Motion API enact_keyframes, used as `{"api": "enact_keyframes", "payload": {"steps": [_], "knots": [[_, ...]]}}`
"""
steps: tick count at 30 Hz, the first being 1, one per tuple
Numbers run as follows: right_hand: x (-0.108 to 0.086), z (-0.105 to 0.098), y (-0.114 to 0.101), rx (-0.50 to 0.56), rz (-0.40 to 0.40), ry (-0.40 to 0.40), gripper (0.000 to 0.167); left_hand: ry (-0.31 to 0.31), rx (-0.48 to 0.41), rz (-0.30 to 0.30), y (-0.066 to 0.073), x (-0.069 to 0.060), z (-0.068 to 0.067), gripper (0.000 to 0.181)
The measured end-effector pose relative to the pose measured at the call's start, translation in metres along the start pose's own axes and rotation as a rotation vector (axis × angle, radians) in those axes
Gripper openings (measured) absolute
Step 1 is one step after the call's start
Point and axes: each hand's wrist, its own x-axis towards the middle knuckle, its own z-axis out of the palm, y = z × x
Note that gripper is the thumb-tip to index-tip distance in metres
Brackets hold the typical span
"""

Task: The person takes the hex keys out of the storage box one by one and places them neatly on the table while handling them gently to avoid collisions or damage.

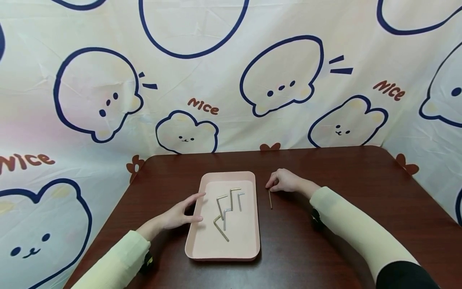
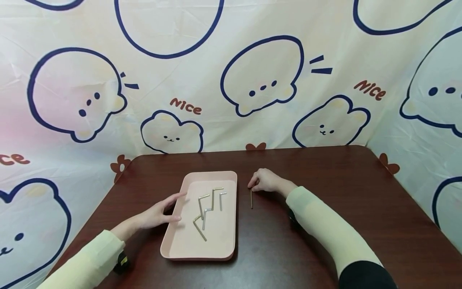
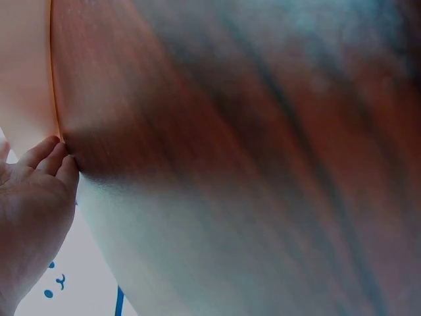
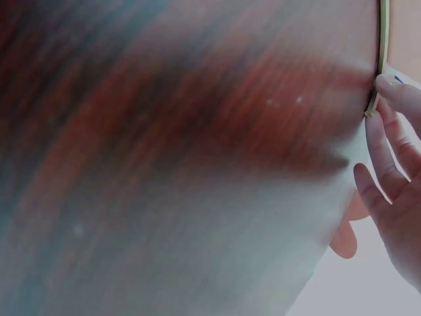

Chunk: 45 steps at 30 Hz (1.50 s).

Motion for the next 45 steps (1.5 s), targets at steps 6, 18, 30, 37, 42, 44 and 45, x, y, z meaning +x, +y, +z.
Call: {"api": "enact_keyframes", "payload": {"steps": [6, 18, 30, 37, 42, 44, 45], "knots": [[-0.001, -0.005, -0.002, 0.04, 0.034, 0.018, 0.015, -0.005, -0.002, -0.011, 0.0, 0.0, 0.0, 0.076], [-0.001, -0.02, -0.008, 0.057, 0.028, 0.067, 0.016, -0.003, 0.003, 0.015, 0.0, 0.0, 0.0, 0.076], [0.0, -0.031, -0.018, 0.082, 0.076, 0.081, 0.017, -0.002, 0.015, 0.013, -0.002, 0.0, 0.0, 0.076], [0.001, -0.036, -0.024, 0.077, 0.072, 0.082, 0.02, -0.002, 0.015, 0.02, -0.003, 0.001, 0.0, 0.078], [0.001, -0.042, -0.029, 0.068, 0.062, 0.086, 0.021, -0.003, 0.019, 0.027, -0.004, 0.001, 0.0, 0.078], [0.002, -0.043, -0.031, 0.062, 0.054, 0.089, 0.021, -0.003, 0.022, 0.027, -0.004, 0.001, 0.0, 0.077], [0.002, -0.044, -0.032, 0.06, 0.051, 0.091, 0.022, -0.003, 0.025, 0.03, -0.004, 0.001, 0.0, 0.077]]}}
